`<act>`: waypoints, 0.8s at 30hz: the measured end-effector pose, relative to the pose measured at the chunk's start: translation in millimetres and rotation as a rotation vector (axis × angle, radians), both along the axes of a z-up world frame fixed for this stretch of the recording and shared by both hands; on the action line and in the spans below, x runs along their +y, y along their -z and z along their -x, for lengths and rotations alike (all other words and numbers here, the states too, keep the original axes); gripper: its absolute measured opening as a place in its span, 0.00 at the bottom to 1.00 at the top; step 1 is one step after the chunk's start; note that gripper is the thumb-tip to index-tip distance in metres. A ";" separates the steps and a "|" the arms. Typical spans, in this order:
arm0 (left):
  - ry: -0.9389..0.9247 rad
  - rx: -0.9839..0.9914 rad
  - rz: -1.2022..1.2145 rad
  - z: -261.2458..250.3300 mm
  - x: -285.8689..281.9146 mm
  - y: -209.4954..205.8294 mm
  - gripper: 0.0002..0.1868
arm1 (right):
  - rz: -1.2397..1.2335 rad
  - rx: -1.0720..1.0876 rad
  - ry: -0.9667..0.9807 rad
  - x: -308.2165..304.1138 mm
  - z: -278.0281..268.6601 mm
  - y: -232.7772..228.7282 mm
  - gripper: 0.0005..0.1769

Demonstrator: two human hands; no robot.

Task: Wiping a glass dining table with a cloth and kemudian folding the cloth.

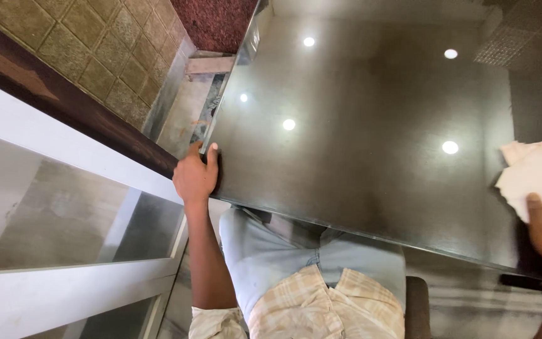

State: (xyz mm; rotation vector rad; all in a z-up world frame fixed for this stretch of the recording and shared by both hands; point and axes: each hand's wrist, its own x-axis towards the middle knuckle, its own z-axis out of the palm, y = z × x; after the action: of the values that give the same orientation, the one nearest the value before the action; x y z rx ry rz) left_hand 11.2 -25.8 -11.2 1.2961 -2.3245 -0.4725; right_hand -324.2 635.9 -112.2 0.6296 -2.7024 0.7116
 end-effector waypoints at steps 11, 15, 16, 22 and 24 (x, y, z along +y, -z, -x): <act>-0.003 -0.002 0.004 -0.5 2.7 -2.5 0.27 | -0.407 0.184 -0.178 -175.8 -128.3 -84.5 0.42; 0.013 0.005 0.012 -0.9 1.0 -0.7 0.28 | -0.421 0.102 -0.328 -240.7 -159.5 -107.5 0.43; 0.011 0.005 0.014 -0.5 1.8 -1.4 0.28 | -0.418 0.103 -0.329 -251.9 -165.6 -108.2 0.43; 0.012 0.010 0.052 -1.1 -1.6 5.4 0.29 | -0.385 0.206 -0.593 -325.7 -195.1 -109.4 0.41; 0.009 -0.019 0.044 -1.2 -1.9 3.8 0.29 | -0.357 0.156 -0.717 -348.3 -207.5 -115.4 0.41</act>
State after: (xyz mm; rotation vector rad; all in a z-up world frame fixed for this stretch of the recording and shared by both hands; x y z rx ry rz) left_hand 12.4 -27.7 -15.0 1.2754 -2.3435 -0.4112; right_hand -116.7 287.6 3.2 1.7054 -2.4433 0.2858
